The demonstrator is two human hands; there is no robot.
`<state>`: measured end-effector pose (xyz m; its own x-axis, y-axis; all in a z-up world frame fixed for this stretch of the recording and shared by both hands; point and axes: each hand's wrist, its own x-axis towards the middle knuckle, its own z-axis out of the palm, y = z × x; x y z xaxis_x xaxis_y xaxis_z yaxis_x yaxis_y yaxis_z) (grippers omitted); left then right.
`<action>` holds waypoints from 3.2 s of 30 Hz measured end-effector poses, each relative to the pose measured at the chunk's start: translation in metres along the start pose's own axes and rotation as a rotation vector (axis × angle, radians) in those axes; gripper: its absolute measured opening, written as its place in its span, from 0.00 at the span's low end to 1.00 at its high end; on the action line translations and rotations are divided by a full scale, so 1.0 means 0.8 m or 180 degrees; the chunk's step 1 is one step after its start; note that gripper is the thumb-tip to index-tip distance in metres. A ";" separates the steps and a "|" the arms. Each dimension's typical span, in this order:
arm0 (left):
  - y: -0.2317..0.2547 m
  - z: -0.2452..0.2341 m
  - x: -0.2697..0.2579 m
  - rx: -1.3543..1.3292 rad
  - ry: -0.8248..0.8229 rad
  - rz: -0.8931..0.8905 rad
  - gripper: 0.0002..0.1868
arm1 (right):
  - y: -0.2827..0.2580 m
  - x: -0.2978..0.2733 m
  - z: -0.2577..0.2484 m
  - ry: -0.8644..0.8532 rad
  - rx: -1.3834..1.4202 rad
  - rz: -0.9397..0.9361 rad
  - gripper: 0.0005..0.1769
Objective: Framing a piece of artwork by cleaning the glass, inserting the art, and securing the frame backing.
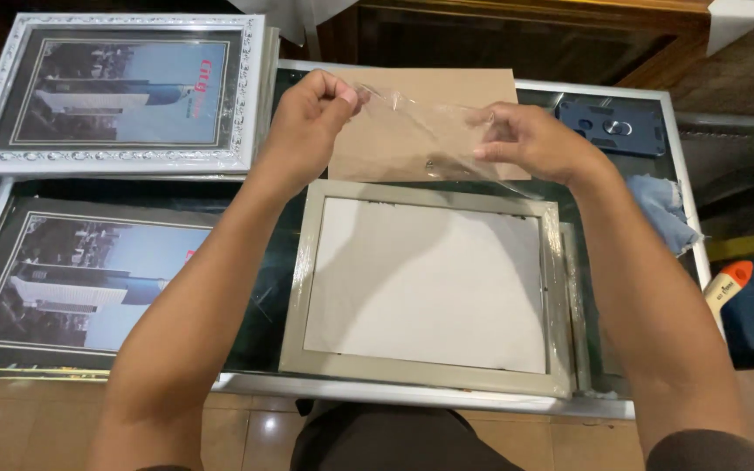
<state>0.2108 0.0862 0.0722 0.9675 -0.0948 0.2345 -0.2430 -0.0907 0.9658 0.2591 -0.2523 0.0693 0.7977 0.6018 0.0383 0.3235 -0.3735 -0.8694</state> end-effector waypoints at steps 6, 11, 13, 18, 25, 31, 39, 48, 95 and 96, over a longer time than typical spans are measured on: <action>-0.044 0.009 0.035 0.0771 0.0340 -0.0174 0.20 | 0.052 0.011 -0.007 0.2221 -0.1623 0.0380 0.14; -0.101 -0.009 0.023 0.2030 0.0531 -0.0081 0.46 | 0.132 0.001 -0.009 0.2053 -0.1846 0.0487 0.29; -0.102 -0.008 0.019 0.2527 0.0514 -0.0413 0.53 | 0.145 -0.007 -0.001 0.1914 -0.1837 0.0388 0.31; -0.110 0.003 0.034 0.2414 0.0231 -0.0714 0.61 | 0.101 -0.020 0.015 0.1807 -0.1303 0.0994 0.39; -0.098 0.007 0.042 0.2553 0.0347 -0.0648 0.56 | 0.120 -0.012 0.015 0.1928 -0.1516 0.0898 0.41; -0.068 0.029 0.041 0.2432 0.0636 -0.0773 0.31 | 0.122 0.018 -0.006 0.2413 -0.2000 0.0501 0.15; -0.133 0.041 0.064 0.2863 0.0011 0.0830 0.24 | 0.112 0.051 -0.051 0.2935 -0.0523 0.0795 0.09; -0.067 0.086 0.012 0.2648 -0.0488 0.0491 0.16 | 0.055 0.007 0.012 0.2708 -0.2064 -0.0417 0.25; -0.124 0.000 -0.068 0.2905 0.0066 -0.0121 0.38 | 0.072 -0.171 0.093 0.1242 -0.1824 0.0343 0.39; -0.124 0.002 -0.068 0.2872 0.0124 -0.0130 0.37 | 0.073 -0.169 0.089 0.1265 -0.1803 0.0277 0.38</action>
<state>0.1825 0.0991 -0.0368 0.9743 -0.0423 0.2213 -0.1552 -0.8379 0.5233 0.1337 -0.3055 -0.0220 0.9236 0.2893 0.2515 0.3793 -0.7844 -0.4908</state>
